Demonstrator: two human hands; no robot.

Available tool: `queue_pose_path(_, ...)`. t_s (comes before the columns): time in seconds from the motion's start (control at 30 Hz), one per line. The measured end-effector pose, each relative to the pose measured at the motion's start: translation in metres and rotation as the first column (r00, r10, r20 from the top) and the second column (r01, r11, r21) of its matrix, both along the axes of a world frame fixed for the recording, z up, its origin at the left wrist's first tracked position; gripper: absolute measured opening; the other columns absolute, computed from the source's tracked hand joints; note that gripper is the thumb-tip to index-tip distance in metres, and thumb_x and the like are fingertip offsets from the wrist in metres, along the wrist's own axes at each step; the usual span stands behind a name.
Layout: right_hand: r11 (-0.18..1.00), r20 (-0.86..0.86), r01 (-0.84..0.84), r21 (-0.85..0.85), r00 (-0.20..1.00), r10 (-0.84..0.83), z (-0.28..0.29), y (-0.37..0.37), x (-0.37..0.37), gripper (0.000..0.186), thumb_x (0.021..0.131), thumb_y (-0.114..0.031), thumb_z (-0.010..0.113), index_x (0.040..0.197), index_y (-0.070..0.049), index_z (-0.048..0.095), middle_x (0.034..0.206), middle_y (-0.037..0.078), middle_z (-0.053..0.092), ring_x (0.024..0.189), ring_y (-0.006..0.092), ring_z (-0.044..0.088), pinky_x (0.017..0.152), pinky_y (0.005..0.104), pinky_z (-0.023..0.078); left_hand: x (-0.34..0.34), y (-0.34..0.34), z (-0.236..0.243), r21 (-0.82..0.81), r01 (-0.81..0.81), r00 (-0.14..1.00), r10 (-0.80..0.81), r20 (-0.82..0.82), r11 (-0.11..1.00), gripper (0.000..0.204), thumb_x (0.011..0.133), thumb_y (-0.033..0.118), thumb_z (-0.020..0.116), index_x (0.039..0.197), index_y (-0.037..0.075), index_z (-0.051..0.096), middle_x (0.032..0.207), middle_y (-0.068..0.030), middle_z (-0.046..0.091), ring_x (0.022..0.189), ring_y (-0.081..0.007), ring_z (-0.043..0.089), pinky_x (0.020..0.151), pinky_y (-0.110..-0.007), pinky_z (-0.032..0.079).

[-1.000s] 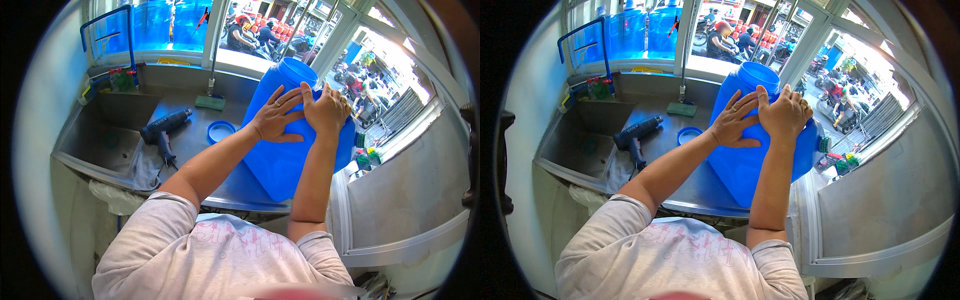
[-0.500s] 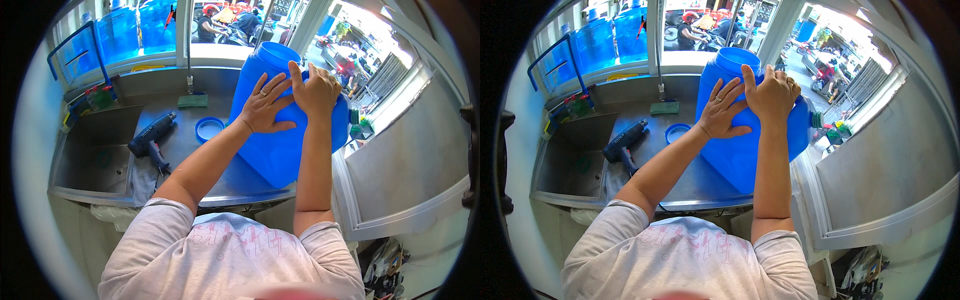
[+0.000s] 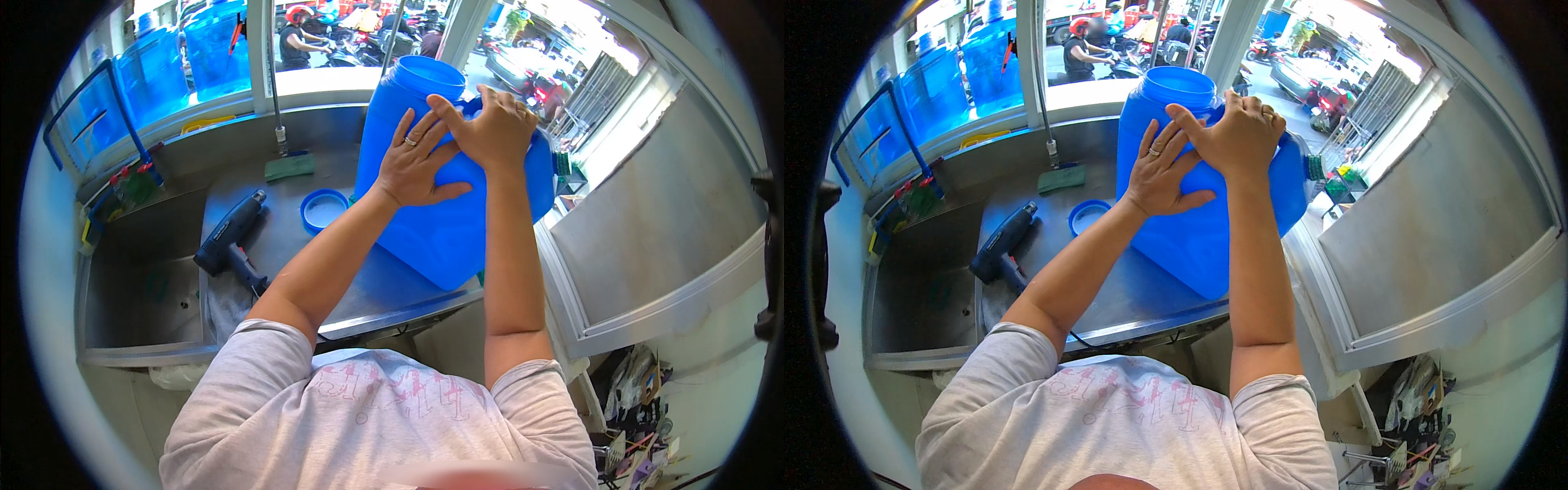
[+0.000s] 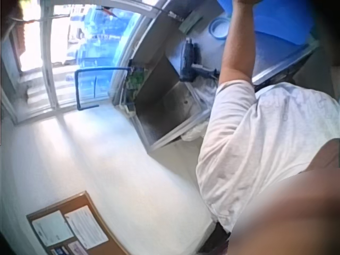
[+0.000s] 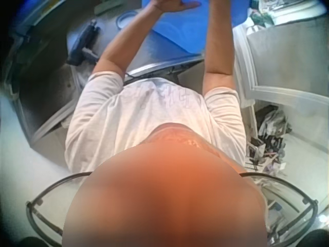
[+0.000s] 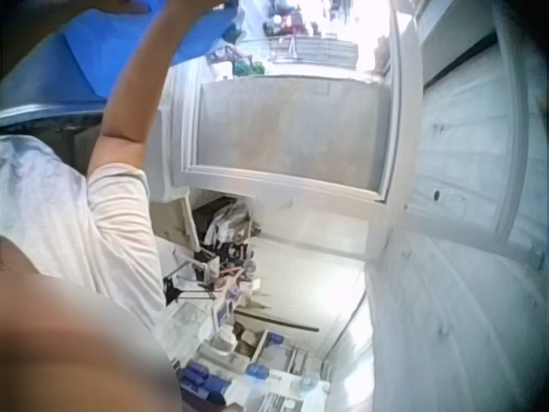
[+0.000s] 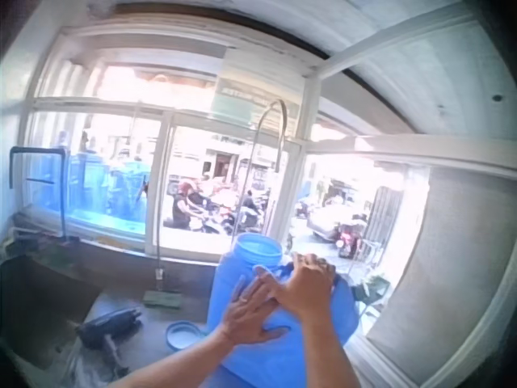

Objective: The person handles a large blue water dispenser, removes the cap, wipes the dispenser with a cloth, and uses a hot air gun to apply heat to the dispenser's spigot area. The person then reattaches the cap and continues to adjust the dispenser.

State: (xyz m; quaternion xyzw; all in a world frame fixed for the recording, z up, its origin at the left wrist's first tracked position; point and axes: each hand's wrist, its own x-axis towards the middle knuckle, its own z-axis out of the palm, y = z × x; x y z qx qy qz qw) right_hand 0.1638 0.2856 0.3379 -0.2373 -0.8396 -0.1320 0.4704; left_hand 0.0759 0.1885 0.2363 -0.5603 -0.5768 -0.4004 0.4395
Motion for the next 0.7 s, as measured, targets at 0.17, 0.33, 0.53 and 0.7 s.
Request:
queue_pose_path(0.17, 1.0, 0.002, -0.02, 0.008, 1.0, 0.02, -0.003, 0.003, -0.001, 0.11, 0.065, -0.095, 0.052, 0.12, -0.001, 0.068, 0.115, 0.023, 0.068, 0.112, 0.0369, 0.064, 0.101, 0.0517, 0.037, 0.001, -0.001, 0.002, 0.011, 0.003, 1.0, -0.003, -0.008, 1.0, 0.062, 0.083, 0.068, 0.062, 0.121, 0.019, 0.07, 0.151, -0.0062, 0.047, 0.145, -0.0298, 0.036, 0.121, -0.053, 0.017)
queue_pose_path(0.33, 1.0, 0.05, 0.013, 0.014, 0.999, -0.014, -0.003, 0.005, -0.002, 0.115, 0.06, -0.097, 0.052, 0.122, -0.002, 0.067, 0.118, 0.025, 0.066, 0.115, 0.0399, 0.062, 0.102, 0.0526, 0.036, 0.0, 0.0, 0.002, -0.005, 0.027, 1.0, -0.027, -0.016, 1.0, 0.066, 0.085, 0.065, 0.062, 0.126, 0.014, 0.066, 0.151, -0.0067, 0.047, 0.147, -0.0298, 0.033, 0.122, -0.053, 0.015)
queue_pose_path(0.53, 0.999, 0.095, 0.029, 0.038, 0.995, -0.033, -0.006, -0.004, 0.007, 0.118, 0.057, -0.097, 0.054, 0.127, -0.003, 0.065, 0.123, 0.025, 0.064, 0.118, 0.0401, 0.059, 0.103, 0.0534, 0.034, 0.003, -0.004, -0.004, -0.022, -0.005, 1.0, 0.005, -0.018, 1.0, 0.069, 0.086, 0.067, 0.06, 0.131, 0.016, 0.063, 0.153, -0.0054, 0.046, 0.147, -0.0288, 0.032, 0.122, -0.053, 0.015)
queue_pose_path(0.7, 0.999, 0.094, -0.012, -0.032, 0.995, 0.015, -0.003, -0.008, 0.01, 0.117, 0.057, -0.096, 0.055, 0.127, -0.003, 0.065, 0.123, 0.025, 0.064, 0.12, 0.039, 0.058, 0.104, 0.0534, 0.033, 0.004, -0.005, -0.004, -0.03, -0.038, 0.999, 0.038, -0.016, 0.999, 0.068, 0.086, 0.068, 0.059, 0.132, 0.018, 0.063, 0.154, -0.0041, 0.045, 0.147, -0.0272, 0.034, 0.121, -0.054, 0.016)
